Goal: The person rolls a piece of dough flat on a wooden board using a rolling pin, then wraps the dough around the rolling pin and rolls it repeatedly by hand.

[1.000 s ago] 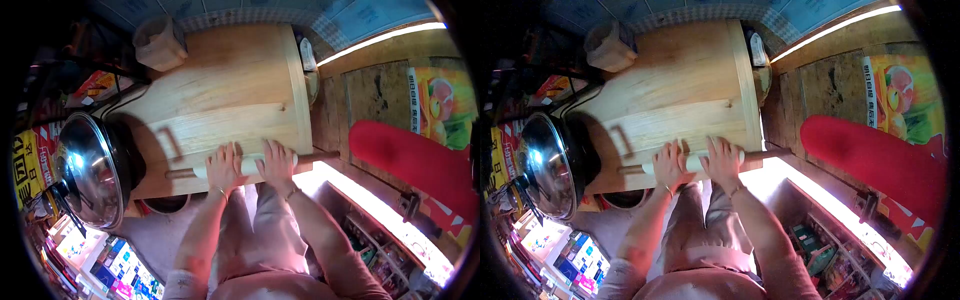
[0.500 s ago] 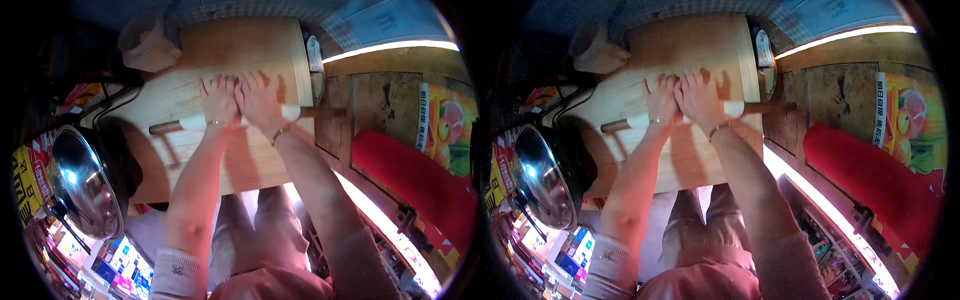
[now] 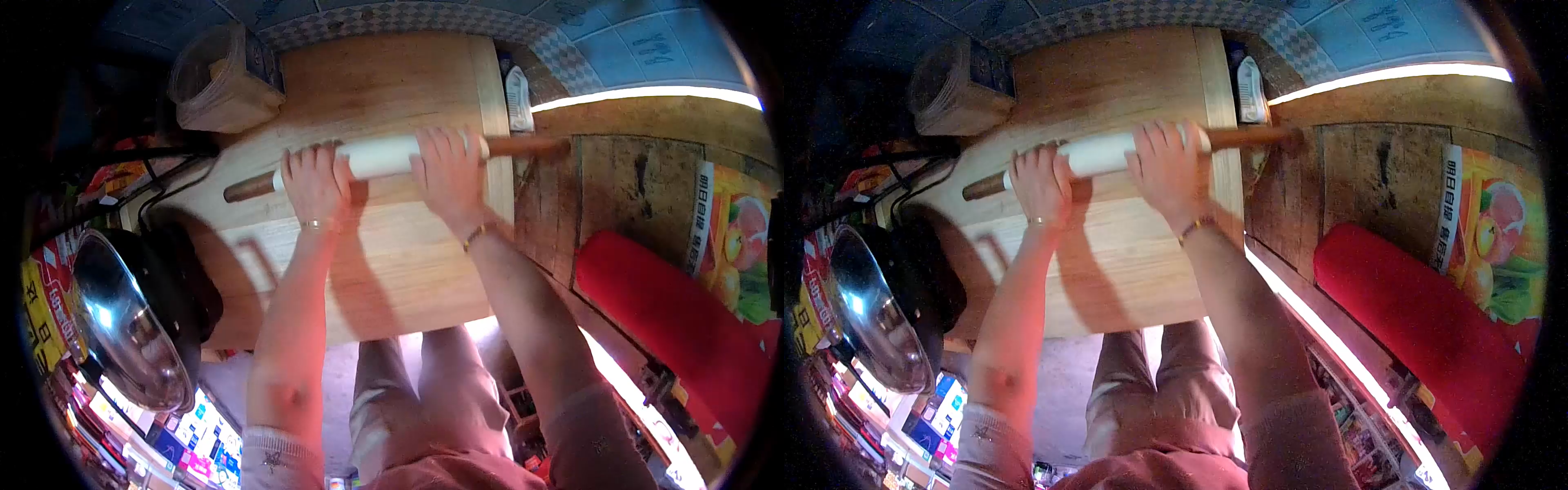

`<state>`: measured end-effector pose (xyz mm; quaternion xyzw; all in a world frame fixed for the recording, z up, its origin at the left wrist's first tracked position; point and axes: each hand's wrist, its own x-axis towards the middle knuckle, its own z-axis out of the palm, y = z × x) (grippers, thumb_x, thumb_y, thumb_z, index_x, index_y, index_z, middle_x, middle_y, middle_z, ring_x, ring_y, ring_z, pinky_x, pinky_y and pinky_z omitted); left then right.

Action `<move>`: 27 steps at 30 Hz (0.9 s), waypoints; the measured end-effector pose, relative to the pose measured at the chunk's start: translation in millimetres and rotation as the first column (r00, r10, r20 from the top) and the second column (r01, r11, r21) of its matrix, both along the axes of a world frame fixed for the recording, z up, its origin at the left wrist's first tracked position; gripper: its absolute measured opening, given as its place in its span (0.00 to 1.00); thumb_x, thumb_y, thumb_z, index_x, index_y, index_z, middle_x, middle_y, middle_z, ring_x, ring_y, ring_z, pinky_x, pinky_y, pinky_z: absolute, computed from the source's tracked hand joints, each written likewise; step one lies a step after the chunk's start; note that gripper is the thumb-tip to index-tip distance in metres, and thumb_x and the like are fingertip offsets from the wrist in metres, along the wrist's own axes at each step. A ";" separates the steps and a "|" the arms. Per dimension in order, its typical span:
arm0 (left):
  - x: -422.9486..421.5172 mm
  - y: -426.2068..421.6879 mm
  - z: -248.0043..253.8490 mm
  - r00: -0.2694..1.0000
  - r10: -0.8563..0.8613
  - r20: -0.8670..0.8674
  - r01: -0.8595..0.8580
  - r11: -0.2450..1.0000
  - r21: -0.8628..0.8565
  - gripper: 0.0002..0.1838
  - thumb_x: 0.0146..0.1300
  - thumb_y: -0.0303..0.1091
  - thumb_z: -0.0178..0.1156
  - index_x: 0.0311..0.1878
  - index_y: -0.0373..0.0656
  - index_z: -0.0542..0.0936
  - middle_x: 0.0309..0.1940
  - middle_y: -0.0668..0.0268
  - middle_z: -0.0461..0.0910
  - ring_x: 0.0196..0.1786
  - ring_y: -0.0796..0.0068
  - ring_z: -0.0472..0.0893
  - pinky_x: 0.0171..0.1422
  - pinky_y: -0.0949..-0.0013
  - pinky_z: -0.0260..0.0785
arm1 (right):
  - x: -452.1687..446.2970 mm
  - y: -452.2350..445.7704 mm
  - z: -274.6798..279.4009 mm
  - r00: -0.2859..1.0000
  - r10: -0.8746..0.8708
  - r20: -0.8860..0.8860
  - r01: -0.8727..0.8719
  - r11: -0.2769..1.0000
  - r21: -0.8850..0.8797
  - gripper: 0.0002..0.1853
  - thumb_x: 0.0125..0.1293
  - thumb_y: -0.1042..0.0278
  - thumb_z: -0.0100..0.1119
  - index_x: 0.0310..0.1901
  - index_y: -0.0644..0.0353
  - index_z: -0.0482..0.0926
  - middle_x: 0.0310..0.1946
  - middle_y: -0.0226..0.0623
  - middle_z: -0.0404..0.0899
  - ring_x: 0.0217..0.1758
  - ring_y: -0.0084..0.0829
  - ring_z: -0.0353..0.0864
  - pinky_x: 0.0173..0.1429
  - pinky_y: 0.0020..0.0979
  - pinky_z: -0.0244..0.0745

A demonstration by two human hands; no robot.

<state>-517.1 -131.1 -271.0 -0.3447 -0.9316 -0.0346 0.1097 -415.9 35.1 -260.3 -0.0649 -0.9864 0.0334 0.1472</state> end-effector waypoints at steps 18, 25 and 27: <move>162.5 -77.4 22.1 0.861 -0.030 0.509 -0.033 0.993 0.115 0.13 0.60 0.42 0.54 0.43 0.46 0.78 0.46 0.59 0.76 0.54 0.57 0.71 0.63 0.50 0.56 | 161.1 -63.4 10.3 0.928 0.006 0.373 0.079 0.974 -0.211 0.20 0.61 0.54 0.53 0.48 0.60 0.76 0.43 0.41 0.74 0.53 0.40 0.70 0.64 0.49 0.57; 158.6 -73.2 -0.4 0.970 0.037 0.241 -0.083 0.979 0.184 0.25 0.67 0.46 0.49 0.62 0.43 0.71 0.56 0.57 0.74 0.63 0.58 0.69 0.73 0.44 0.44 | 147.7 -52.1 -2.1 0.959 0.014 0.282 -0.036 0.997 0.075 0.33 0.62 0.44 0.54 0.63 0.58 0.69 0.67 0.39 0.65 0.72 0.40 0.57 0.74 0.54 0.43; 155.4 -71.4 -5.5 0.962 0.032 0.270 -0.098 0.967 0.235 0.33 0.65 0.51 0.49 0.68 0.40 0.65 0.58 0.53 0.73 0.63 0.56 0.69 0.74 0.43 0.43 | 156.5 -63.6 3.3 0.938 -0.005 0.346 0.036 0.996 -0.083 0.34 0.60 0.45 0.56 0.64 0.56 0.69 0.66 0.37 0.66 0.72 0.38 0.57 0.73 0.54 0.44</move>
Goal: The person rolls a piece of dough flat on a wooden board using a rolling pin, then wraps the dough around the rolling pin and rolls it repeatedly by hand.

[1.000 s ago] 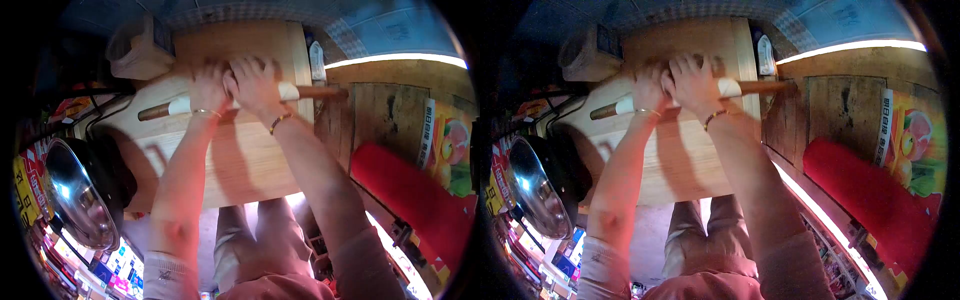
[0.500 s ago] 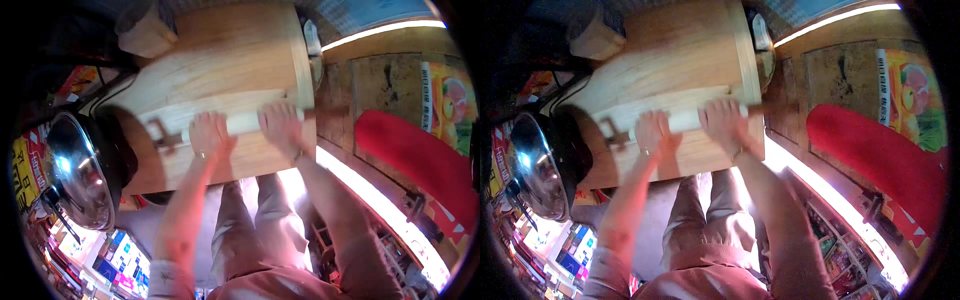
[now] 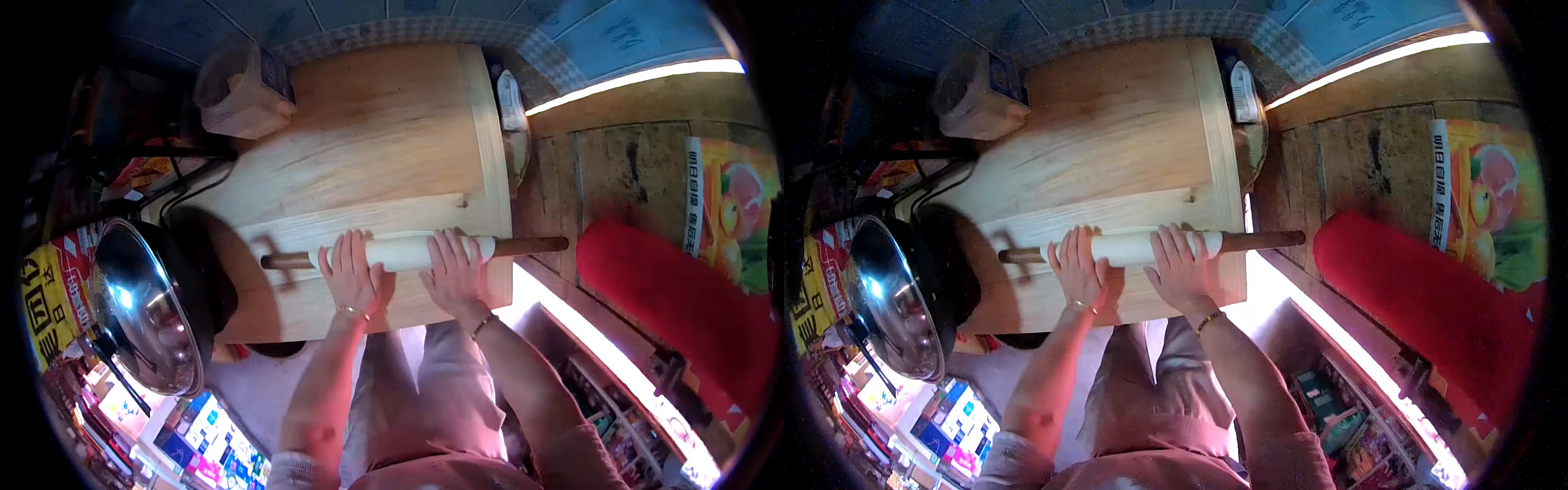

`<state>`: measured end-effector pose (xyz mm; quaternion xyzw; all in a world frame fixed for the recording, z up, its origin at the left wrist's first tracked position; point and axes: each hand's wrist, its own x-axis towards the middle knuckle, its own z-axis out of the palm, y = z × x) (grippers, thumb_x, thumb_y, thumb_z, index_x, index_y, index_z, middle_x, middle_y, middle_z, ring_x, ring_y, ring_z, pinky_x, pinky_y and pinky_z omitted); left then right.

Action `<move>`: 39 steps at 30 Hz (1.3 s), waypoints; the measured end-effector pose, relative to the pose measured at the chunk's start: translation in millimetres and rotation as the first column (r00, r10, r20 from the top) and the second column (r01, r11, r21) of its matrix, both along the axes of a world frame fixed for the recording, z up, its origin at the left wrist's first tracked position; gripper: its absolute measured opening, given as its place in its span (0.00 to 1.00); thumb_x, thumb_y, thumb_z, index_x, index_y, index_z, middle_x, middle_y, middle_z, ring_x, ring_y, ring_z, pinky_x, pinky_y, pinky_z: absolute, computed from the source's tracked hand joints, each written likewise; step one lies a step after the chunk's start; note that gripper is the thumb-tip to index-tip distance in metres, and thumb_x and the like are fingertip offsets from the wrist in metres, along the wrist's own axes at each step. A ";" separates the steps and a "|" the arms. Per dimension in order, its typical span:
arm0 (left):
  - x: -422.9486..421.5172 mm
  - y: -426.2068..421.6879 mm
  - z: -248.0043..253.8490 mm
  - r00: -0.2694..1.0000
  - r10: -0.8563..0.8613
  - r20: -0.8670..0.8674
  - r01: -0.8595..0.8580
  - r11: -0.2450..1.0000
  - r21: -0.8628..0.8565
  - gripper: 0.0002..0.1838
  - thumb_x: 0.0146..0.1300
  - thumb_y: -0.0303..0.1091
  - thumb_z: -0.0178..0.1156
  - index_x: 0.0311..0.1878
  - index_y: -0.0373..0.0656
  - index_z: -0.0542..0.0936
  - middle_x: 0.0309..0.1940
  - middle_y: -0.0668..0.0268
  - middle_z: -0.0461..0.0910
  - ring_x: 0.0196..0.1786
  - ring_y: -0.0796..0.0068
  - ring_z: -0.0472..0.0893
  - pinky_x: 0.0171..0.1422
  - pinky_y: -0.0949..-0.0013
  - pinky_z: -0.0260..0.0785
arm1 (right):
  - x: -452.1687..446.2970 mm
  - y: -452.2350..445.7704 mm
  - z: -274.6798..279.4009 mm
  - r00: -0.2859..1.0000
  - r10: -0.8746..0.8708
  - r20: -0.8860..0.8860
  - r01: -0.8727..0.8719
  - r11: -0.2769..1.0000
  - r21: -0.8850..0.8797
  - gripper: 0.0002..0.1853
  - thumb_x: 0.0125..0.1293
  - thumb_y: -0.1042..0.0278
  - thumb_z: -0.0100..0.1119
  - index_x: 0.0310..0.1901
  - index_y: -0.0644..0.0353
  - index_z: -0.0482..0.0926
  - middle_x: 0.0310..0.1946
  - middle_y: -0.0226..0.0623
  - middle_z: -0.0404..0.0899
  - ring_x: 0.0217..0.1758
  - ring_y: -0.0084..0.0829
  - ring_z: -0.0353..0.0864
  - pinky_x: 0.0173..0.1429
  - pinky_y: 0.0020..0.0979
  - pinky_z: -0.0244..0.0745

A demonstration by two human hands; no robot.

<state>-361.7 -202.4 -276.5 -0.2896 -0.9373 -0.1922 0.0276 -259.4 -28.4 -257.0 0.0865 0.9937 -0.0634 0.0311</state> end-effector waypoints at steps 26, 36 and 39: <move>-62.0 -45.3 28.9 0.963 -0.266 0.034 0.258 0.955 0.147 0.18 0.60 0.37 0.61 0.52 0.40 0.77 0.51 0.57 0.76 0.55 0.58 0.73 0.65 0.53 0.60 | 115.0 22.9 2.0 0.978 0.099 0.184 -0.077 0.990 -0.120 0.23 0.58 0.45 0.61 0.39 0.60 0.76 0.37 0.38 0.77 0.47 0.38 0.75 0.58 0.41 0.63; 6.3 -47.8 -2.6 0.994 -0.112 -0.009 0.112 0.990 0.082 0.27 0.52 0.35 0.65 0.59 0.50 0.76 0.44 0.64 0.74 0.49 0.61 0.73 0.55 0.55 0.62 | 50.8 39.8 -19.0 0.507 -0.730 0.458 0.600 -0.083 -0.796 0.14 0.66 0.70 0.58 0.50 0.67 0.75 0.48 0.39 0.78 0.51 0.30 0.78 0.53 0.30 0.74; 34.4 -38.3 4.5 0.996 -0.026 0.082 0.015 0.992 0.129 0.24 0.59 0.36 0.61 0.60 0.46 0.74 0.45 0.61 0.72 0.49 0.60 0.72 0.58 0.56 0.62 | 26.7 21.5 -0.9 0.482 -0.500 0.720 0.518 -0.499 -0.694 0.19 0.70 0.66 0.54 0.58 0.69 0.70 0.53 0.45 0.76 0.54 0.36 0.77 0.55 0.33 0.76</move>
